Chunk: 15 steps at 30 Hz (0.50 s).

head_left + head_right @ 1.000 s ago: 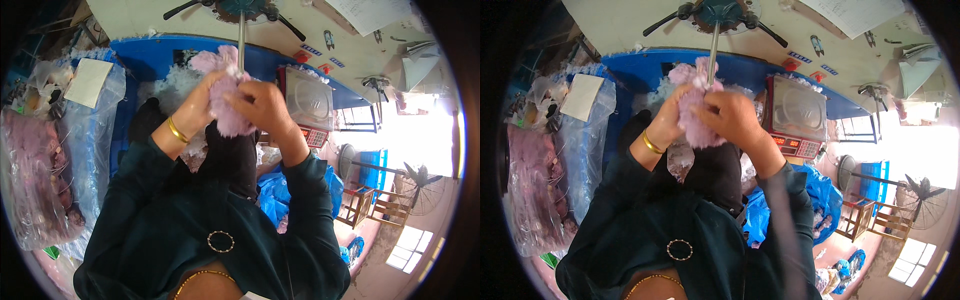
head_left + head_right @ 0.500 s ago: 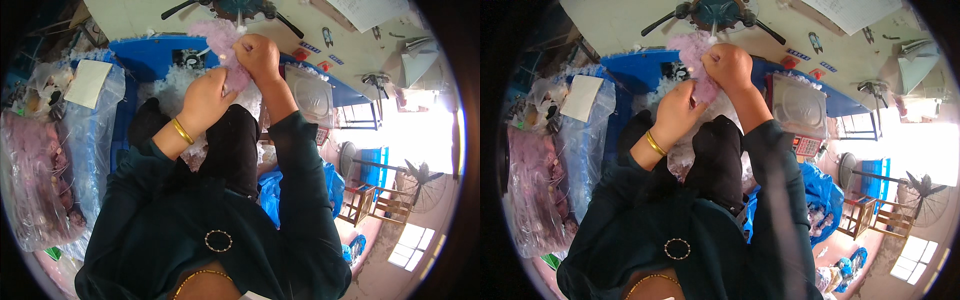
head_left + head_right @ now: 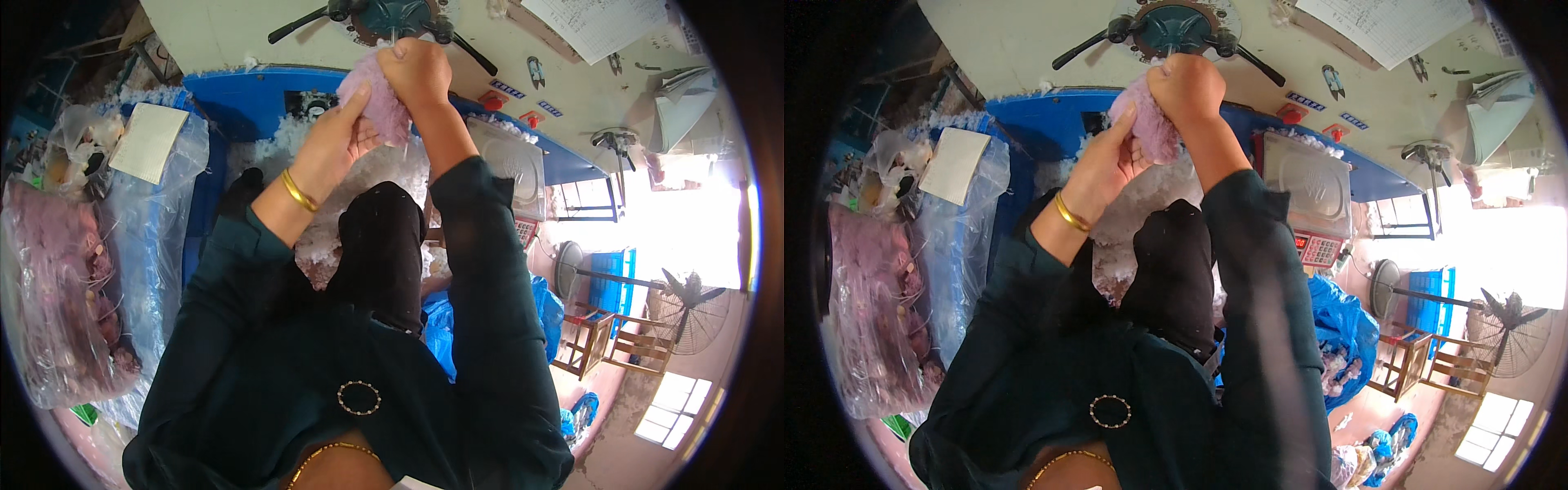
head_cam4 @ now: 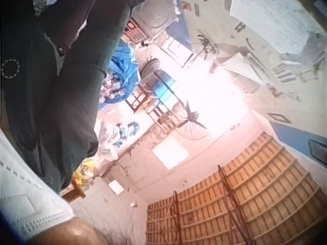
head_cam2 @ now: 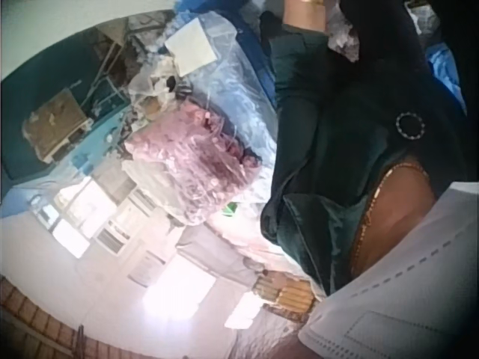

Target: The person repeatedly picks up pink fluffy craft items, ties them with white string, and places them on a digital scale. The process is repeated multiple times in a small workspace with scattered materials.

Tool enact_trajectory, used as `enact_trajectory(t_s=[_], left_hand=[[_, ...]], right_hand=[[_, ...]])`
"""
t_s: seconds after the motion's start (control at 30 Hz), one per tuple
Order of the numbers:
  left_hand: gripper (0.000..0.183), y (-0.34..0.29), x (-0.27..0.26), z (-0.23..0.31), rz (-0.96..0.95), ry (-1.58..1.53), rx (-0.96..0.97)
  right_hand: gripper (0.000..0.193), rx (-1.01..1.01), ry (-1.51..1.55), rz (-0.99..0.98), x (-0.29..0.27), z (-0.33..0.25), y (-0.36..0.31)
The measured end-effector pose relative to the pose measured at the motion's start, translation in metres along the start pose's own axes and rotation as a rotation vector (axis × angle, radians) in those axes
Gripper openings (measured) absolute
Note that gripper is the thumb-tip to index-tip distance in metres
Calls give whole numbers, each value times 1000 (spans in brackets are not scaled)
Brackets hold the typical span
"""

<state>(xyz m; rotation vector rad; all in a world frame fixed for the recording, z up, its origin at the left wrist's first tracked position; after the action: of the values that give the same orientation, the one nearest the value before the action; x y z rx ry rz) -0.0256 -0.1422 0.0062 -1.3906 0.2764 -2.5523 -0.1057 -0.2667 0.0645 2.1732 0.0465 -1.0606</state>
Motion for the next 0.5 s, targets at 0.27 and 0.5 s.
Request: enact_trajectory(t_s=[0.27,0.5], left_hand=[[24,-56,4,-30,8,980,661],[19,-3,5,4,22,835,576]], right_hand=[[24,61,91,-121,-31,-16,-50],[28,138,206,-134,-11,-9,-9]])
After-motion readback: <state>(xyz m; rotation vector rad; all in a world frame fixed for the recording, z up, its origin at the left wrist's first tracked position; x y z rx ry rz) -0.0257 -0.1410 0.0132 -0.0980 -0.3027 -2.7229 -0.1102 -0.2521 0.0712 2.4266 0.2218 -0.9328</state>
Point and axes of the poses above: each hand's wrist, its own y-axis towards the middle knuckle, its own x-axis out of the palm, z = x × y, the point moved 1 cm from there along y, towards the middle knuckle, and after that the axes turned 5 degrees about z, right-handed, at the moved point
